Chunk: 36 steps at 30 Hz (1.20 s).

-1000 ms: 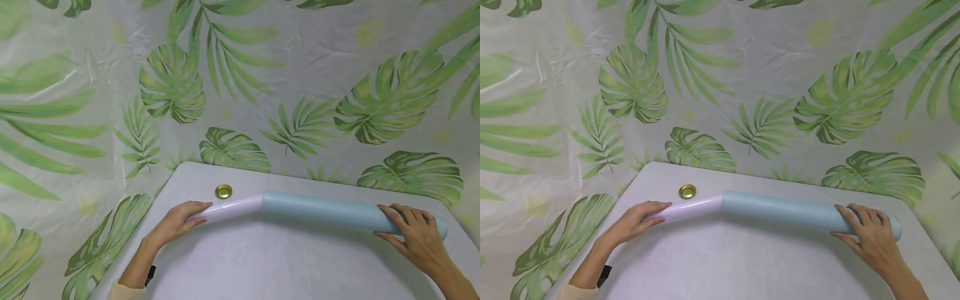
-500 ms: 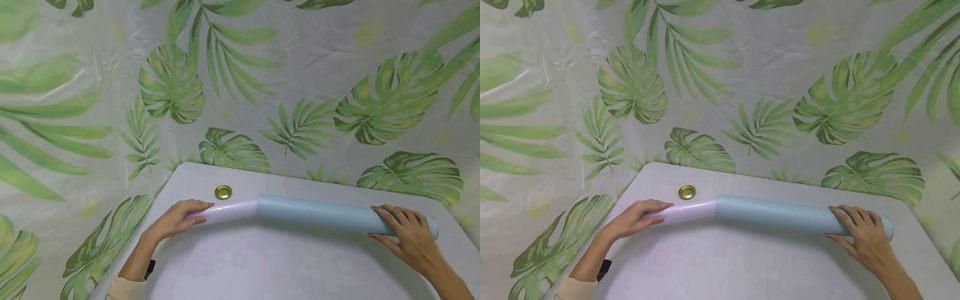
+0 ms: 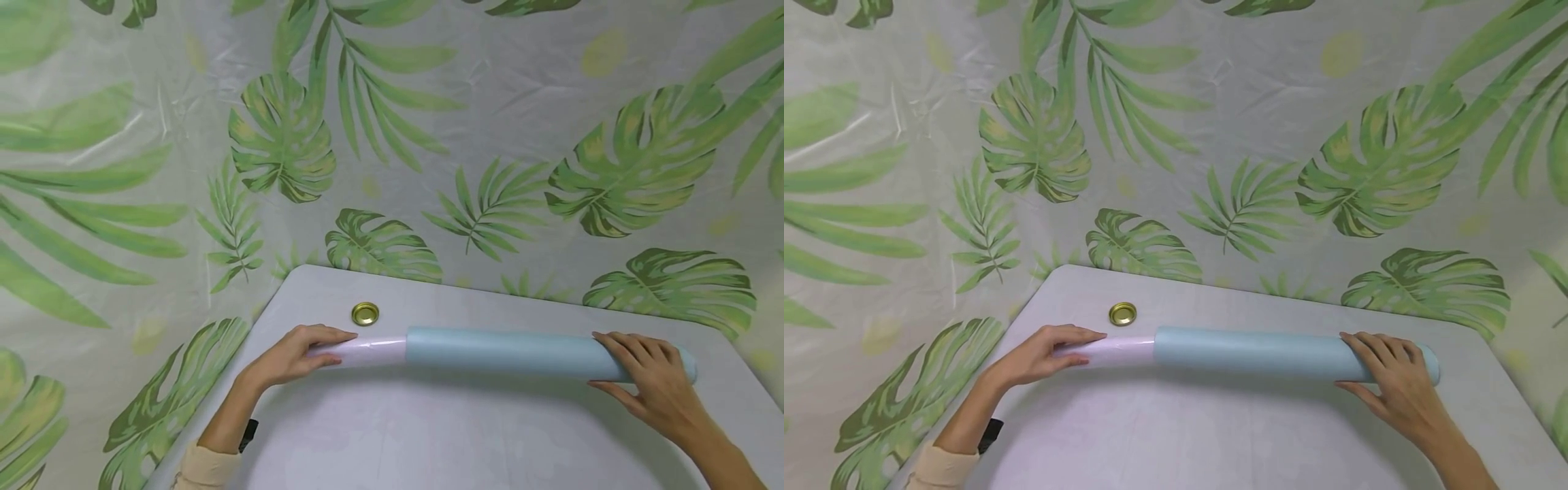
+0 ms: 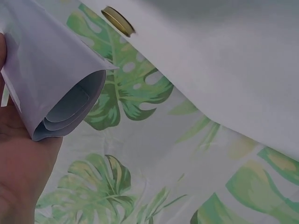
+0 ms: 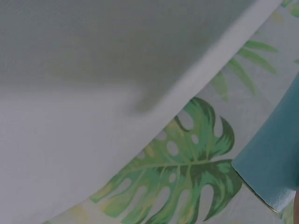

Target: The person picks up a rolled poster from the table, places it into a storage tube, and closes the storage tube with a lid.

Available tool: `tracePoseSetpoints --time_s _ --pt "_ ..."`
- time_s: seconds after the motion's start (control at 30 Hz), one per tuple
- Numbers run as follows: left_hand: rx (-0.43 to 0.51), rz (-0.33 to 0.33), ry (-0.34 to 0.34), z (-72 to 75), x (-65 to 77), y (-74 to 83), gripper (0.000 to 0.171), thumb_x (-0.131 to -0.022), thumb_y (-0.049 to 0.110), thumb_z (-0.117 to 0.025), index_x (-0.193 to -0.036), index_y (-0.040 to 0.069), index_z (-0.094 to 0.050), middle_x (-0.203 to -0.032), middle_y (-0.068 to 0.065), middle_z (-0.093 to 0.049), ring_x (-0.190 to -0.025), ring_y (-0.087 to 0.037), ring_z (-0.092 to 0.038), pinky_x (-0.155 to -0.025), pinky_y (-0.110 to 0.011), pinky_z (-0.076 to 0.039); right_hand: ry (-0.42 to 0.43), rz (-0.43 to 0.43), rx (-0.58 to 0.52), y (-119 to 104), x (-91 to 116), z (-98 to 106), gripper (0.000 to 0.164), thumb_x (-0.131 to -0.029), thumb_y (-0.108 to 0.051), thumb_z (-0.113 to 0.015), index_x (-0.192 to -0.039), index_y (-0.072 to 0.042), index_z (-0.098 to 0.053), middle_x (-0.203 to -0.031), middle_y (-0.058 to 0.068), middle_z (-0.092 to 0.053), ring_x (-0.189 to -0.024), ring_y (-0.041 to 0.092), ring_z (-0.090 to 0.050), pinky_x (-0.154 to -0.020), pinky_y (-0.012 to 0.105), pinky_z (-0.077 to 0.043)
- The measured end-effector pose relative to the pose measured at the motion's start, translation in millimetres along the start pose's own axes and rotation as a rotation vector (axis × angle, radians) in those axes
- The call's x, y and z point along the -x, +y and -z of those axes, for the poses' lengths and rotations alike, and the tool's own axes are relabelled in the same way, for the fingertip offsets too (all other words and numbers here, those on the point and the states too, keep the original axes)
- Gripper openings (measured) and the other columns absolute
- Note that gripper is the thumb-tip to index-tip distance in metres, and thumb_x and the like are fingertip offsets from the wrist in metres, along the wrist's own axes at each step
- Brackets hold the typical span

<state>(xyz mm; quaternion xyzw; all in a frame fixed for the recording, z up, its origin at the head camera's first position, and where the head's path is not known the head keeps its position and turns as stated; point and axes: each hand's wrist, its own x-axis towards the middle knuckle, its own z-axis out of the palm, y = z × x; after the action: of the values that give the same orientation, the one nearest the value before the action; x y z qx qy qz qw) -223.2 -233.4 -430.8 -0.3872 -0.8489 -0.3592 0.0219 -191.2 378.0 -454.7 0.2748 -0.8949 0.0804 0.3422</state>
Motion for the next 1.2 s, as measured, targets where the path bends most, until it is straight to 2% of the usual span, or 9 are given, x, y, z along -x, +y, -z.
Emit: tracePoseSetpoints --time_s 0.13,0.27,0.4,0.6,0.87,1.2 --pt "0.002 -0.016 -0.006 -2.5 -5.4 2.3 0.043 -0.095 0.014 -0.076 -0.137 0.01 -0.068 -0.132 -0.01 -0.072 -0.12 -0.022 -0.07 -0.098 -0.032 -0.057 -0.015 0.002 -0.03 -3.8 -3.5 -3.5 0.088 -0.094 -0.081 -0.04 -0.141 -0.009 -0.064 -0.122 0.015 -0.066 -0.112 0.037 -0.055 -0.097 0.059 -0.035" --pt "0.001 -0.014 -0.016 -5.5 -11.5 6.0 0.043 -0.094 0.014 -0.077 -0.136 0.012 -0.069 -0.133 -0.007 -0.072 -0.118 -0.021 -0.07 -0.094 -0.032 -0.058 0.009 0.032 -0.042 -7.8 -7.4 -8.0 0.086 -0.094 -0.08 -0.043 -0.139 -0.011 -0.065 -0.121 0.013 -0.067 -0.111 0.035 -0.056 -0.097 0.056 -0.035" --pt "-0.005 0.0 -0.033 -8.8 -16.5 8.9 0.043 -0.094 0.017 -0.077 -0.137 0.014 -0.069 -0.134 -0.005 -0.072 -0.117 -0.018 -0.07 -0.093 -0.03 -0.058 0.008 0.048 -0.041 -13.2 -12.0 -10.4 0.085 -0.094 -0.08 -0.044 -0.138 -0.01 -0.065 -0.122 0.015 -0.067 -0.111 0.035 -0.057 -0.095 0.059 -0.037" --pt "-0.02 -0.003 -0.034 -11.7 -22.3 12.1 0.045 -0.094 0.018 -0.078 -0.137 0.011 -0.069 -0.135 -0.004 -0.071 -0.116 -0.017 -0.069 -0.09 -0.029 -0.057 0.004 0.076 -0.038 -19.2 -17.5 -12.8 0.085 -0.096 -0.078 -0.044 -0.136 -0.007 -0.065 -0.126 0.016 -0.067 -0.111 0.035 -0.057 -0.093 0.059 -0.037" --pt "-0.04 -0.025 -0.048 -14.1 -28.0 14.1 0.046 -0.094 0.019 -0.078 -0.138 0.015 -0.068 -0.137 -0.004 -0.07 -0.124 -0.021 -0.068 -0.096 -0.033 -0.058 -0.011 0.066 -0.041 -21.1 -18.9 -13.8 0.086 -0.095 -0.079 -0.044 -0.134 -0.005 -0.066 -0.123 0.016 -0.067 -0.112 0.034 -0.057 -0.096 0.06 -0.036" --pt "-0.043 -0.062 -0.033 -16.0 -29.6 15.0 0.046 -0.09 0.016 -0.081 -0.135 0.011 -0.07 -0.135 -0.008 -0.071 -0.125 -0.026 -0.068 -0.1 -0.037 -0.057 0.009 0.061 -0.03 -26.4 -21.9 -14.2 0.087 -0.094 -0.08 -0.044 -0.134 -0.006 -0.067 -0.121 0.015 -0.068 -0.111 0.034 -0.058 -0.094 0.064 -0.037"
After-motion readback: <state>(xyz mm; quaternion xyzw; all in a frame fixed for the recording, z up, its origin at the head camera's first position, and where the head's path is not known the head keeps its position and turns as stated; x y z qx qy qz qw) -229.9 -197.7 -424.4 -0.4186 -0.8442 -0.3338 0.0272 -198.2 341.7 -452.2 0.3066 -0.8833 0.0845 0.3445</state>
